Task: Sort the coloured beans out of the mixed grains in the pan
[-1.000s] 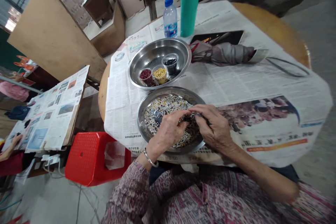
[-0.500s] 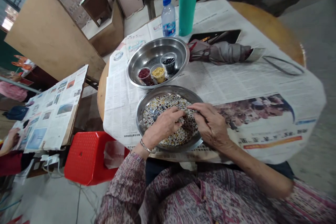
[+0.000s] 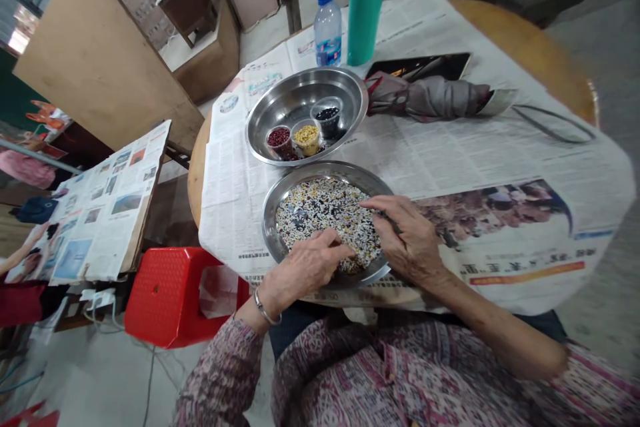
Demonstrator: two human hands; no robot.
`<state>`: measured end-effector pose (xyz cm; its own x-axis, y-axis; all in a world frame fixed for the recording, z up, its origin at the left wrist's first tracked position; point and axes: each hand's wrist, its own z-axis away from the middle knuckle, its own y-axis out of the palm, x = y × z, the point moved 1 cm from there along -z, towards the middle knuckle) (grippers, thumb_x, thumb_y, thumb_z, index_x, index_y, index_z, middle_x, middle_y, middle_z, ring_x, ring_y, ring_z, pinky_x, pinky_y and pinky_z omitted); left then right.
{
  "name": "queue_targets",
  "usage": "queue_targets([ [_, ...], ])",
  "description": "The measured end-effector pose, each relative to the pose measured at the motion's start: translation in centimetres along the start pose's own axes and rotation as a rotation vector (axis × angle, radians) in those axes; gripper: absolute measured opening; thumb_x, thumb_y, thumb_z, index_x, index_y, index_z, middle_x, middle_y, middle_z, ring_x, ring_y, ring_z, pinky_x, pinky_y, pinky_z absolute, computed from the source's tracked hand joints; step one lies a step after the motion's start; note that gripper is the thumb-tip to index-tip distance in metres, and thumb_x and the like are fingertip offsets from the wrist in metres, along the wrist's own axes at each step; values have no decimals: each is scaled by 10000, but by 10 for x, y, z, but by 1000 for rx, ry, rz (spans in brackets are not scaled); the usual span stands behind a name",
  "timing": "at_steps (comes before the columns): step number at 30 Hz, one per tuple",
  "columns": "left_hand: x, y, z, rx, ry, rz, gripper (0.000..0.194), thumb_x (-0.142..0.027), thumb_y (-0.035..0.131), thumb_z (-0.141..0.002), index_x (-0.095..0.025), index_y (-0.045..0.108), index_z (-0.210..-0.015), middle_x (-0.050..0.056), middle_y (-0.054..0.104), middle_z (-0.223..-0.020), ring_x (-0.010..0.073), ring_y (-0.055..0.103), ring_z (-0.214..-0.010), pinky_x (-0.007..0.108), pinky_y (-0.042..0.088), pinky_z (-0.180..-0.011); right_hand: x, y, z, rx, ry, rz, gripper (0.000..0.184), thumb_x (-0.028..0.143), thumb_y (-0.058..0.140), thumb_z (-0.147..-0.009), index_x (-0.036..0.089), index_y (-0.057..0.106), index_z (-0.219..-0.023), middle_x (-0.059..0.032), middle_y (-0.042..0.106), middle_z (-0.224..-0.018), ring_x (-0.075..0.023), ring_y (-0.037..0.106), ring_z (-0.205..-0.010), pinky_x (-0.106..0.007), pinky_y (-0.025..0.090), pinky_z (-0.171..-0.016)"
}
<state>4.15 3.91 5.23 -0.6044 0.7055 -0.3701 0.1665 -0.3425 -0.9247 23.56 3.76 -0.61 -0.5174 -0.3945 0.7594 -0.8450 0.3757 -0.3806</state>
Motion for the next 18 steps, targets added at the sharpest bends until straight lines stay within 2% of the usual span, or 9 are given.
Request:
queue_targets([
  [3, 13, 1, -17, -129, -104, -75, 305, -54, 484, -960, -245, 655, -1126, 69, 592, -1116, 207, 617, -966, 303, 592, -752, -1, 0, 0, -13, -18, -3, 258, 170, 468, -951, 246, 678, -1080, -95, 712, -1079, -258, 673, -1044, -471, 544, -957],
  [6, 31, -6, -28, -298, -260, -114, 310, -48, 447, -973, -214, 643, -1147, 97, 574, -1152, 214, 606, -976, 337, 582, -795, 0, 1, 0, -21, -28, -8, 256, 171, 467, -959, 242, 676, -1087, -100, 707, -1076, -256, 672, -1039, -469, 544, -954],
  [9, 40, -14, -35, -393, -360, -138, 211, -203, 570, -985, -210, 622, -1190, 113, 565, -1215, 259, 579, -1105, 417, 559, -924, -1, 1, 0, -15, -23, -17, 257, 174, 470, -963, 247, 680, -1092, -100, 705, -1080, -260, 671, -1039, -478, 543, -954],
  [10, 40, -15, -38, -384, -387, -149, 281, -299, 636, -966, -214, 603, -1231, 116, 563, -1248, 280, 565, -1146, 448, 546, -960, -1, 2, 0, -19, -26, -24, 254, 176, 476, -962, 250, 682, -1090, -96, 707, -1077, -260, 671, -1038, -478, 542, -954],
  [12, 36, -16, -46, -319, -432, -168, 564, -492, 730, -883, -216, 539, -1337, 128, 542, -1344, 324, 531, -1227, 506, 512, -1020, -3, 3, 0, -42, -39, -42, 243, 184, 490, -961, 254, 688, -1082, -87, 712, -1066, -256, 672, -1030, -471, 544, -949],
  [14, 27, -14, -55, -231, -415, -168, 776, -599, 772, -802, -218, 476, -1410, 134, 501, -1435, 351, 488, -1298, 543, 469, -1075, -4, 3, 1, -77, -44, -62, 238, 200, 490, -968, 254, 695, -1078, -82, 715, -1061, -252, 673, -1025, -462, 544, -944],
  [16, 18, -10, -64, -143, -286, -152, 811, -617, 781, -775, -218, 474, -1411, 124, 486, -1470, 345, 468, -1330, 543, 432, -1120, -5, 4, 1, -93, -24, -79, 248, 225, 471, -982, 254, 696, -1082, -80, 715, -1073, -250, 672, -1029, -457, 541, -947],
  [18, 9, -5, -72, -67, -140, -134, 704, -576, 762, -804, -205, 521, -1352, 109, 520, -1434, 321, 486, -1311, 522, 431, -1129, -5, 4, 1, -98, 0, -90, 260, 254, 445, -996, 255, 693, -1074, -78, 713, -1063, -249, 672, -1013, -456, 541, -937],
])
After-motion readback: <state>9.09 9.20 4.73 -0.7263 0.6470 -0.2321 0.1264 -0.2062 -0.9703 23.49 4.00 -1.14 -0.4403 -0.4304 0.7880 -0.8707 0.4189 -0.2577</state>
